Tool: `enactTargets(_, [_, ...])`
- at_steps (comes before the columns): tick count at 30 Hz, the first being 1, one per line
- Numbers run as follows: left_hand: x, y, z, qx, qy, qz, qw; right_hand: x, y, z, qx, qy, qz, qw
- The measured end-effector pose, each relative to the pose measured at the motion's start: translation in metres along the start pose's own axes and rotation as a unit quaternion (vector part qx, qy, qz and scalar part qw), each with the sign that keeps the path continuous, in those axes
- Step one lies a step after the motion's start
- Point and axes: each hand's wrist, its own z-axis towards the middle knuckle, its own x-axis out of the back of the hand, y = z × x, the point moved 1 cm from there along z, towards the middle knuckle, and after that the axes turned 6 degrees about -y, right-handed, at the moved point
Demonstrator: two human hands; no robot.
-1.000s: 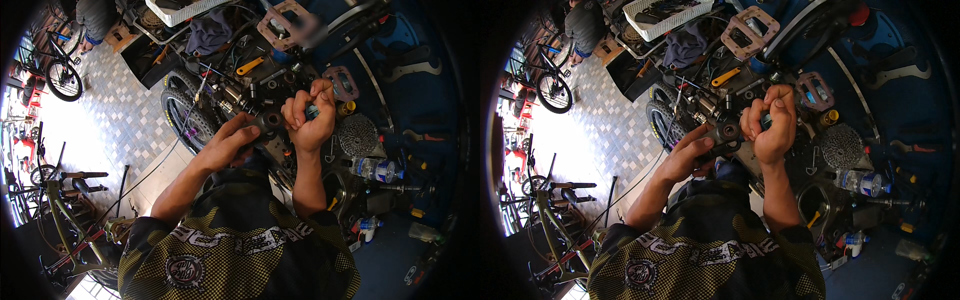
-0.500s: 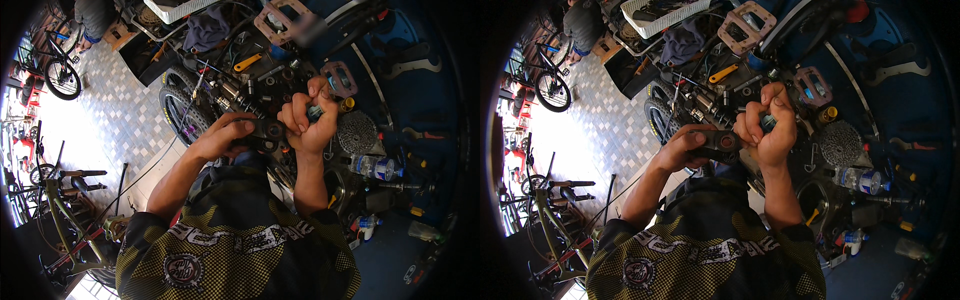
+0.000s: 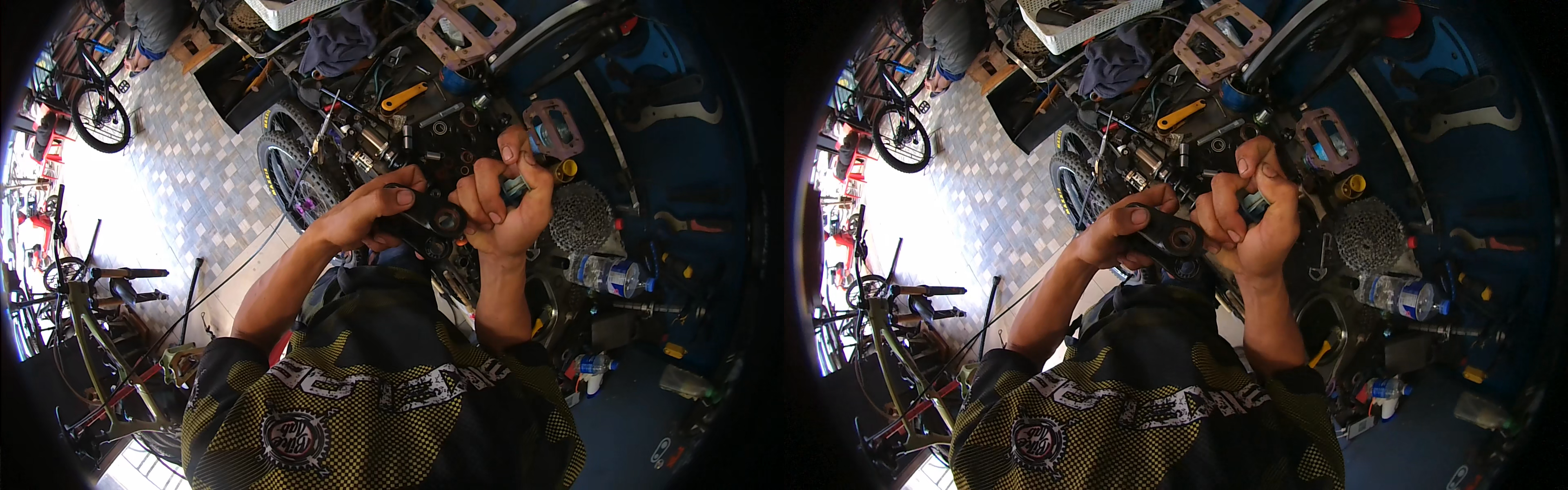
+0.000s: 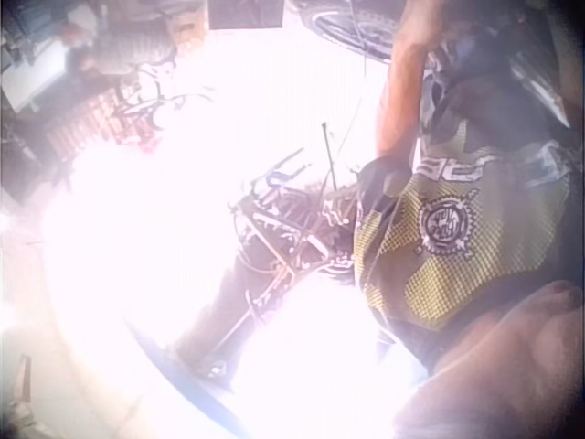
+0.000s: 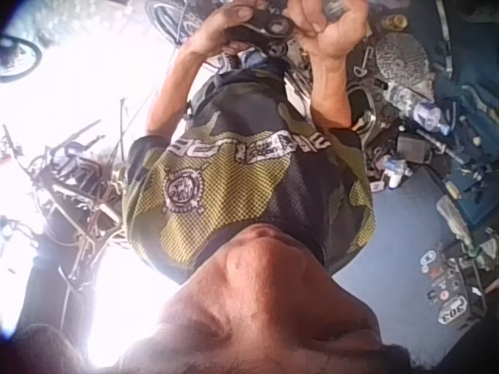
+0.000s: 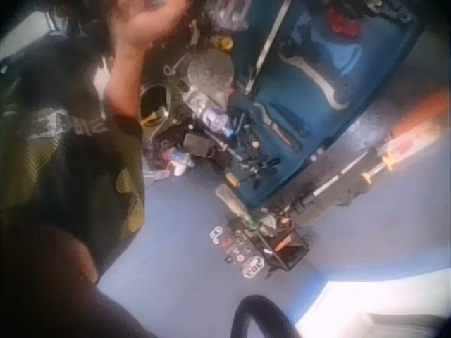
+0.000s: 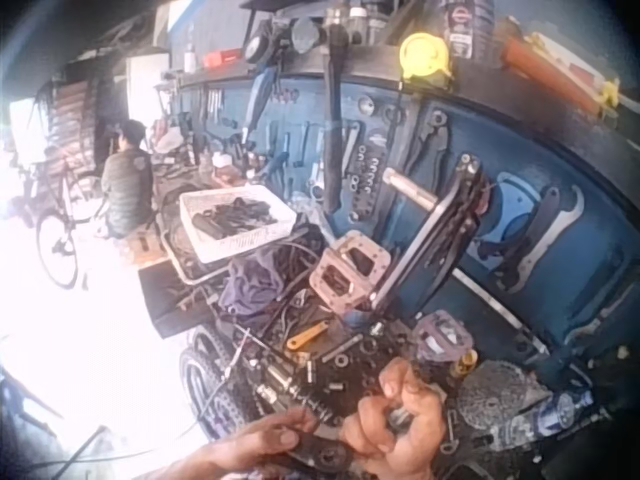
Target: The person assembles a bicycle hub by inserting bearings and washers into the hub shell, using a grease syringe to apply lubricant, and wiping the components with a cloth. The assembly is performed at a workbench in a bicycle repair shop.
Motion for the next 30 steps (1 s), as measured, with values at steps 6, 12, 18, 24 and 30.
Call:
enactTargets(6, [-0.004,0.004,0.000,0.006,-0.009,0.004,1.000,0.002,0.003,-0.001,-0.023,-0.013,0.036,0.999])
enactTargets(12, [-0.001,0.003,-0.002,-0.002,-0.035,0.022,0.999,0.003,0.003,-0.001,-0.032,-0.014,0.019,0.999])
enactTargets(18, [-0.001,0.008,-0.007,0.005,-0.007,0.071,0.997,-0.002,-0.002,0.000,0.005,0.006,-0.051,0.999])
enactTargets(24, [-0.003,0.009,-0.008,0.012,0.040,0.092,0.995,0.000,-0.005,-0.002,0.023,0.023,-0.112,0.993])
enactTargets(30, [0.019,-0.006,-0.016,-0.055,0.048,-0.041,0.997,0.014,-0.023,-0.008,0.092,0.074,-0.109,0.987])
